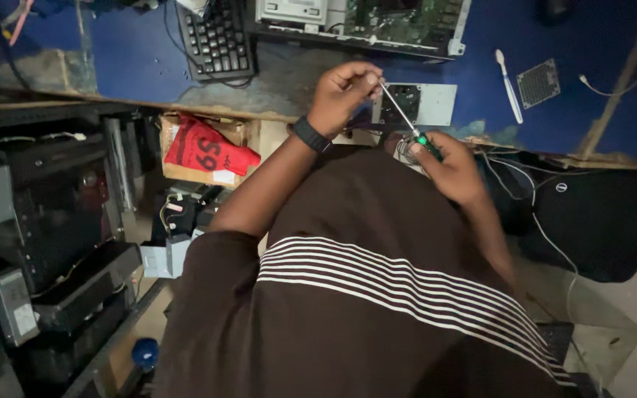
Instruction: The person sits at a repair bench and uses a screwdriver to unscrew screws from a computer power supply unit, repositioning the unit and working on different sides while removing fasteners by hand.
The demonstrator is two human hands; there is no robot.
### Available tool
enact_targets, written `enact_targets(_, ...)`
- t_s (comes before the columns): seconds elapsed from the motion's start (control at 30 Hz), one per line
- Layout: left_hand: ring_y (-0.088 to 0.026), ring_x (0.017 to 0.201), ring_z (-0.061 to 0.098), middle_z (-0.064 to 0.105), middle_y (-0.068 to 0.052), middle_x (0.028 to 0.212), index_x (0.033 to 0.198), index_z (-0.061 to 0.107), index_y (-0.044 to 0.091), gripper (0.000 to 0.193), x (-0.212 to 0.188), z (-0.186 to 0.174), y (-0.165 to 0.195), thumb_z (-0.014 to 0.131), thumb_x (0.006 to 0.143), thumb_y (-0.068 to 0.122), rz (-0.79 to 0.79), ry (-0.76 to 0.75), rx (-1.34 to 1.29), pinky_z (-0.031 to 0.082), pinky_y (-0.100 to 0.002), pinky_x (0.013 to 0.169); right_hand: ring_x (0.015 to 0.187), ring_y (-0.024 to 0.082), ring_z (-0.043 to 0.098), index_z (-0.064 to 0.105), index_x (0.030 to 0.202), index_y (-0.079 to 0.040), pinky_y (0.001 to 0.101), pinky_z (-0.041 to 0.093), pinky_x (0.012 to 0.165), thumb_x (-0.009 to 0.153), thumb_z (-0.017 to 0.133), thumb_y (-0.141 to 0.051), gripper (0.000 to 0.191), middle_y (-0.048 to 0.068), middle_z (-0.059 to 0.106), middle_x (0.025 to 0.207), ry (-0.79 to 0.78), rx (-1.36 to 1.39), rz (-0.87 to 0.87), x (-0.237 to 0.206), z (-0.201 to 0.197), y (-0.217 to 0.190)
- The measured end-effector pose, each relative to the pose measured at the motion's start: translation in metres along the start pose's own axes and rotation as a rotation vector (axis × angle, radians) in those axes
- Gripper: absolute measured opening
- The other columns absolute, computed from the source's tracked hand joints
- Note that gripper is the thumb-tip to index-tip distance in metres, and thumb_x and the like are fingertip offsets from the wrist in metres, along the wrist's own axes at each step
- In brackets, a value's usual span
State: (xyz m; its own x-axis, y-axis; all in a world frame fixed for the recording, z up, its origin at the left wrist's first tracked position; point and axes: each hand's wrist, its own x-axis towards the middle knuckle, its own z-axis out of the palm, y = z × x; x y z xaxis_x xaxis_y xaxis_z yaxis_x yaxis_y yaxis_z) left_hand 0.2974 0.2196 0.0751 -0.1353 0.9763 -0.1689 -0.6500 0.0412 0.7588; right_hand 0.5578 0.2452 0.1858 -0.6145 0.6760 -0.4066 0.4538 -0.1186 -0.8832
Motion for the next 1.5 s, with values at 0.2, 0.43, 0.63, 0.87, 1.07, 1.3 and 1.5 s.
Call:
enact_targets(0.2,-0.012,0.091,0.069,0.074,-0.008,0.103,0.116,0.071,-0.003,0.018,0.014,0.029,-0.034,0.068,0.104,0.011,-0.07,0.016,-0.035,0.058,-0.029,0.083,0.085,0.005,0.056,0.069,0.11,-0.001,0.0243,0.048,0.077,0.104,0.066,-0.02,0.02,-0.002,0.067,0.09,0.056,0.0,0.016,-0.01,-0.035,0.019)
enact_targets(0.43,-0.014,0.093,0.07,0.075,-0.012,0.11,0.12,0.07,-0.001,0.02,0.026,0.06,-0.07,0.066,0.105,0.012,-0.169,0.006,-0.093,0.06,-0.032,0.088,0.07,0.003,0.046,0.069,0.099,-0.002,0.0242,0.038,0.061,0.106,0.065,-0.025,0.025,-0.007,0.053,0.074,0.026,0.06,0.162,-0.022,-0.071,0.034)
enact_targets(0.63,-0.016,0.097,0.073,0.075,-0.016,0.115,0.121,0.067,0.001,0.02,0.033,0.078,-0.075,0.065,0.106,0.013,-0.181,-0.016,-0.087,0.062,-0.034,0.09,0.066,0.001,0.044,0.069,0.104,-0.004,0.0222,0.037,0.058,0.105,0.063,-0.026,0.023,-0.01,0.052,0.074,0.018,0.126,0.144,-0.027,-0.092,0.044)
enact_targets(0.87,-0.017,0.097,0.075,0.076,-0.016,0.114,0.119,0.066,0.001,0.019,0.046,0.11,-0.077,0.063,0.106,0.015,-0.206,-0.019,-0.084,0.064,-0.035,0.087,0.065,0.001,0.047,0.071,0.108,-0.005,0.0219,0.04,0.058,0.104,0.063,-0.027,0.023,-0.009,0.056,0.074,0.026,0.119,0.178,-0.044,-0.127,0.045)
enact_targets(1.07,-0.016,0.099,0.074,0.075,-0.015,0.115,0.12,0.068,-0.001,0.018,0.046,0.138,-0.091,0.063,0.107,0.01,-0.171,-0.088,0.013,0.063,-0.035,0.091,0.063,0.003,0.047,0.071,0.108,-0.005,0.0227,0.04,0.057,0.105,0.062,-0.025,0.022,-0.008,0.056,0.071,0.004,0.082,0.16,-0.062,-0.157,0.065)
enact_targets(1.3,-0.015,0.102,0.073,0.075,-0.012,0.115,0.119,0.067,-0.003,0.017,0.036,0.161,-0.11,0.059,0.108,0.008,-0.118,-0.15,0.132,0.063,-0.033,0.093,0.055,0.002,0.043,0.074,0.106,-0.005,0.0211,0.033,0.05,0.106,0.058,-0.025,0.026,-0.006,0.051,0.066,-0.091,0.26,0.306,-0.081,-0.188,0.078)
enact_targets(1.5,-0.015,0.1,0.073,0.074,-0.01,0.111,0.119,0.068,-0.004,0.017,0.031,0.167,-0.119,0.064,0.105,0.005,-0.081,-0.2,0.231,0.062,-0.031,0.089,0.05,0.003,0.044,0.076,0.104,-0.007,0.0223,0.035,0.048,0.104,0.057,-0.027,0.027,-0.005,0.052,0.06,-0.141,0.171,0.296,-0.089,-0.21,0.079)
